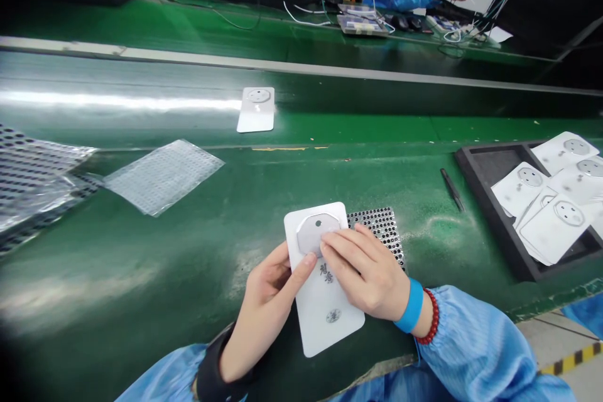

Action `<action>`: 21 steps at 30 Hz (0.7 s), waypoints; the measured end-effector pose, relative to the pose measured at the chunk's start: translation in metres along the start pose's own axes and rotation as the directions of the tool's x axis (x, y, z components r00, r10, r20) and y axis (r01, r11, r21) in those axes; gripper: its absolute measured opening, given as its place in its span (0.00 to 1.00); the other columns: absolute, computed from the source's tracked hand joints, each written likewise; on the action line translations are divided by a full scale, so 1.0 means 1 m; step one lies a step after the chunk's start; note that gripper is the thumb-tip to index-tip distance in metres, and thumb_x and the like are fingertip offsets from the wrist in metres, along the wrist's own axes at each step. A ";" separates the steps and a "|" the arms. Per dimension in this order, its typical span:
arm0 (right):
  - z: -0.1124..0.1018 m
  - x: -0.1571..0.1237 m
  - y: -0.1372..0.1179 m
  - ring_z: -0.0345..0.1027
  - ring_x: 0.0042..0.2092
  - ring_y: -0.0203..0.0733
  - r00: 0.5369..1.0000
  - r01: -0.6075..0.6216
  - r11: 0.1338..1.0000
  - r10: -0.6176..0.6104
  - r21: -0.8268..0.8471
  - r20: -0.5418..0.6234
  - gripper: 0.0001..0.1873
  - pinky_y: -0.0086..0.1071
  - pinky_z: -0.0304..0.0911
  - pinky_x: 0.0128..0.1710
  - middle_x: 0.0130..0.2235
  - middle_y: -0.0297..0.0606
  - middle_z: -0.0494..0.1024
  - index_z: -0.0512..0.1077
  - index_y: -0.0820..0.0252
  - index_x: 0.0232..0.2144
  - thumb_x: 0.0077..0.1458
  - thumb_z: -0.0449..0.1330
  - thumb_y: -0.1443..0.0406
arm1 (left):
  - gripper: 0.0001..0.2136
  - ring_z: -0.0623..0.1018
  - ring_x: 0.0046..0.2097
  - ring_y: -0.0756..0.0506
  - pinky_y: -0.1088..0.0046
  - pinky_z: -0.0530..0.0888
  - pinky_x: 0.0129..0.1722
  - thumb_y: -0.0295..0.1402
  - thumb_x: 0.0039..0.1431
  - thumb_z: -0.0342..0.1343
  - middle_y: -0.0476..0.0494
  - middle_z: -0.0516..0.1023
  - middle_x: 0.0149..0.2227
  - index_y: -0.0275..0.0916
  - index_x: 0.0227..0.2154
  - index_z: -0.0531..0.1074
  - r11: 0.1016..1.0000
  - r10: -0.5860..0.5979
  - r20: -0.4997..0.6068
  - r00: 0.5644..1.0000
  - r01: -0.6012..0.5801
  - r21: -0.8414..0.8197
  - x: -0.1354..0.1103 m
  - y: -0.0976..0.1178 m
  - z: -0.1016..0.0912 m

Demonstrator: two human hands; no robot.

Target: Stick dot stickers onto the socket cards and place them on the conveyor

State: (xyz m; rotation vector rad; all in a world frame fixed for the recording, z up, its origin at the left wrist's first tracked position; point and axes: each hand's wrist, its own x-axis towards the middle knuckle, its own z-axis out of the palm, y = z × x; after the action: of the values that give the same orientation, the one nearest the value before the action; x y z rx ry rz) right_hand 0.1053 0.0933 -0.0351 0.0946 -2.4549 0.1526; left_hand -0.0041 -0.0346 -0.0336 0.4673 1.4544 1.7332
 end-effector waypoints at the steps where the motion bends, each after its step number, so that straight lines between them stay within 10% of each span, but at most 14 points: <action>1: 0.000 0.000 -0.001 0.71 0.51 0.44 1.000 -0.004 1.000 0.004 0.010 -0.009 0.14 0.44 0.67 0.54 0.45 0.50 0.79 0.72 0.69 0.46 0.60 0.51 0.76 | 0.16 0.77 0.31 0.48 0.79 0.74 0.28 0.39 0.56 0.61 0.43 0.81 0.36 0.35 0.44 0.74 1.000 -0.012 -0.001 1.000 0.012 -0.017 0.001 0.001 0.000; 21: 0.000 -0.002 -0.008 0.64 0.59 0.47 0.906 -0.348 0.814 0.419 0.464 -0.055 0.26 0.43 0.66 0.58 0.58 0.48 0.68 0.63 0.60 0.59 0.59 0.54 0.77 | 0.11 0.78 0.25 0.47 0.78 0.74 0.22 0.34 0.50 0.64 0.44 0.80 0.26 0.33 0.34 0.77 0.994 0.022 -0.054 0.998 -0.017 0.104 0.001 0.004 0.001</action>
State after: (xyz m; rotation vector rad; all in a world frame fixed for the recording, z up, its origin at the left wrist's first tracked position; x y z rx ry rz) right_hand 0.1078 0.0854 -0.0354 -0.2161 -2.2084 0.8723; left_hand -0.0052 -0.0336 -0.0299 0.4931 1.5897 1.7037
